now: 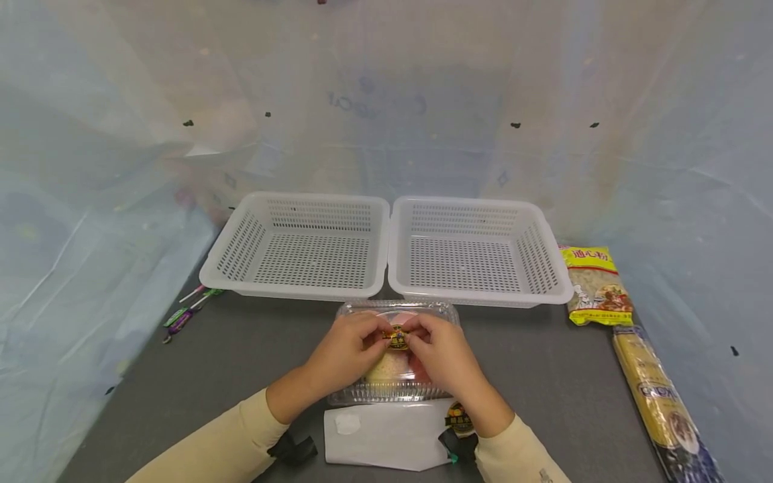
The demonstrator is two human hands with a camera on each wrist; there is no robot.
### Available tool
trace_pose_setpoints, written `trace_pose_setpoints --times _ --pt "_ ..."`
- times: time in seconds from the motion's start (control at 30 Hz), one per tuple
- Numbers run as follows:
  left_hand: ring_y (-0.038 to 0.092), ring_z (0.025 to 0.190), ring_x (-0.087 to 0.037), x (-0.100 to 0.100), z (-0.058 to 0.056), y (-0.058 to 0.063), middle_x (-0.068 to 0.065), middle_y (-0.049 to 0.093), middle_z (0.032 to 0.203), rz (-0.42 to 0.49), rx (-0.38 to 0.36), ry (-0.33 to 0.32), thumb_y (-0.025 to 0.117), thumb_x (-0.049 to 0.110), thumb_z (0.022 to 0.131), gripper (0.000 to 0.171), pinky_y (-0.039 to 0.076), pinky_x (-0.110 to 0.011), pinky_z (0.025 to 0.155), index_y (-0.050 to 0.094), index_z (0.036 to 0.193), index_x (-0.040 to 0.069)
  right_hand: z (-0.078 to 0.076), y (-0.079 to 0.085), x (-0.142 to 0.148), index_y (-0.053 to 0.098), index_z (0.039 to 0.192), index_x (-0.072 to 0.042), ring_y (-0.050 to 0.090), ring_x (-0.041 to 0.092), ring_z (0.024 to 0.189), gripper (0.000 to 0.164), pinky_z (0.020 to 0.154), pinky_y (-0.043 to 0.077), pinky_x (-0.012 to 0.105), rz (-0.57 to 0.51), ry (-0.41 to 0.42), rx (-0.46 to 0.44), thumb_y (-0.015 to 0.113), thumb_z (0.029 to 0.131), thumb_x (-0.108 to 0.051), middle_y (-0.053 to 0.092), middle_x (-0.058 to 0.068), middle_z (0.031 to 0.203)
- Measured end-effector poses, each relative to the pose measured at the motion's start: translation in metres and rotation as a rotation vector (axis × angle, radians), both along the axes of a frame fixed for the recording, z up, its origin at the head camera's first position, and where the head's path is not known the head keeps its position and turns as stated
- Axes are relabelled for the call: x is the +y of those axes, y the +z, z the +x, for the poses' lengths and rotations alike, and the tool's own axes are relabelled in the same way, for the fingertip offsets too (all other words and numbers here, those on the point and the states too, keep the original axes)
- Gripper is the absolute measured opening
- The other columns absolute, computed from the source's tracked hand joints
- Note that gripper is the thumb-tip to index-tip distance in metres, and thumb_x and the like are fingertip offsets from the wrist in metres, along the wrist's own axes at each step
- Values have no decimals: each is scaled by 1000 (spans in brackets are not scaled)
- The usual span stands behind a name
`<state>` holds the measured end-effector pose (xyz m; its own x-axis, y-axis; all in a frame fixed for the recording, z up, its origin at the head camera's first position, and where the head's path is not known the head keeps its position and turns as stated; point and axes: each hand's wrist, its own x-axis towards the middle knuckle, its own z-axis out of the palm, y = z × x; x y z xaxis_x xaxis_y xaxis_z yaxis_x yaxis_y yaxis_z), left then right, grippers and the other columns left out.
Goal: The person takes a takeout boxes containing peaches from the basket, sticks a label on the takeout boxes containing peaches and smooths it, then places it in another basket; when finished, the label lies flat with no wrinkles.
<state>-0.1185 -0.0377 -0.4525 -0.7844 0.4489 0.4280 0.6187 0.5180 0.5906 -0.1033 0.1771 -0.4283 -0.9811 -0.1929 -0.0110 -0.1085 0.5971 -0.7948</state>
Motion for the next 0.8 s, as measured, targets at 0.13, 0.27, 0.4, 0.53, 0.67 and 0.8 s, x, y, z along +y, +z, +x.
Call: trace_pose_setpoints --times 0.13,0.27,0.4,0.53,0.67,0.8 --pt "58 78 -8 1 1 -1 10 65 80 -33 15 12 85 4 90 13 43 -37 77 81 100 12 -1 0 0 77 108 -9 69 11 82 8 73 56 32 11 15 -3 75 102 -4 75 -4 92" --pt "58 80 -8 2 2 -1 11 64 81 -78 29 22 85 6 90 14 41 -35 76 82 100 14 -2 0 -2 77 106 -10 68 11 82 8 75 56 36 38 29 17 77 101 -4 75 -5 92" --pt "56 79 -8 1 2 -2 11 63 82 -100 44 32 86 7 91 13 41 -35 75 82 101 15 -1 0 -3 77 105 -12 64 11 81 10 76 55 40 100 43 61 80 99 -4 72 -7 91" --pt "56 79 -10 0 2 -3 9 61 83 -121 80 35 85 8 92 11 42 -37 76 82 100 16 1 3 -5 76 106 -12 59 11 74 11 71 53 40 193 61 94 82 98 -6 65 -8 82" --pt "60 84 -16 -2 2 -5 4 64 91 -131 165 6 86 7 92 10 46 -43 80 84 99 14 5 5 -2 77 106 -12 56 12 71 14 64 51 37 303 97 189 84 96 -6 60 -5 83" --pt "65 104 -25 -6 6 -7 -5 71 112 -164 285 -84 86 10 93 13 51 -50 93 86 106 12 9 0 8 82 109 -7 67 26 99 19 83 60 44 385 257 460 89 91 -2 71 10 114"
